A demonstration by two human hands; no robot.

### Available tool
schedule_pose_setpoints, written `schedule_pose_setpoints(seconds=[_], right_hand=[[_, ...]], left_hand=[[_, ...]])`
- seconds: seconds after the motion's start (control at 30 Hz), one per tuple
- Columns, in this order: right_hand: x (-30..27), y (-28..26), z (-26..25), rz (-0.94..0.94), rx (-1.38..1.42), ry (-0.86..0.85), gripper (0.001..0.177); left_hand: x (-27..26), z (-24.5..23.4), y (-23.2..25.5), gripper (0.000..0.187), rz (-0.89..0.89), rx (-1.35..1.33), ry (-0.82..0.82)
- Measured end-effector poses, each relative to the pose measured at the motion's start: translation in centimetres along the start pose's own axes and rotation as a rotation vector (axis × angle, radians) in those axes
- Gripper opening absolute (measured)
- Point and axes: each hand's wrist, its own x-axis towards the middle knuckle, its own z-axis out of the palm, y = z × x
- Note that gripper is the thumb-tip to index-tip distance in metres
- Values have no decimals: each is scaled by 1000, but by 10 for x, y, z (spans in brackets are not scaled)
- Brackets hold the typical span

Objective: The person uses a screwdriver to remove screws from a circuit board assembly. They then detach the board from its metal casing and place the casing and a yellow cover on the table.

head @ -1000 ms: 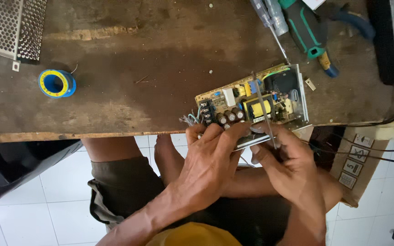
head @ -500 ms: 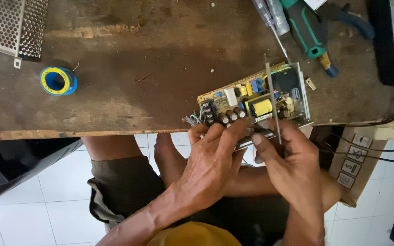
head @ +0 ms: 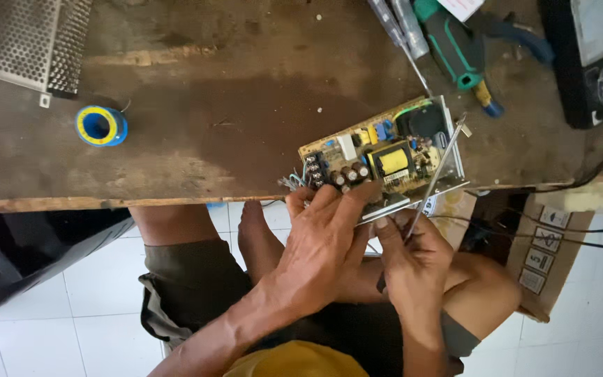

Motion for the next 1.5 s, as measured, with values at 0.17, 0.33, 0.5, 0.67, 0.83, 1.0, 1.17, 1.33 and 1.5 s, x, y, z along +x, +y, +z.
schedule_pose_setpoints(seconds=[0.17,0.33,0.5,0.67,0.83,1.0,1.17,1.33,1.5], right_hand=[[4,13,2,-21,127,-21,12],[5,18,5,-14,267,-44,7],[6,14,11,106,570,-99,20],[8,25,11,141,596,-35,12],[5,3,20,131,603,-21,21],[8,19,15,140,632,-26,14],[9,21,15,123,593,1,17],[8,20,19,100,661,-37,20],[9,30,12,144,582,-3,14]], left_hand=[[4,0,3,34,25,-34,-5],[8,1,10,30,38,11,81],[12,-8,22,69,86,213,-5],[7,-5,22,51,89,213,8],[4,0,23,36,86,265,6],[6,-1,26,50,119,343,5],[8,-8,24,31,134,276,16],[11,-6,22,31,117,223,21],[13,-13,22,43,202,101,87]])
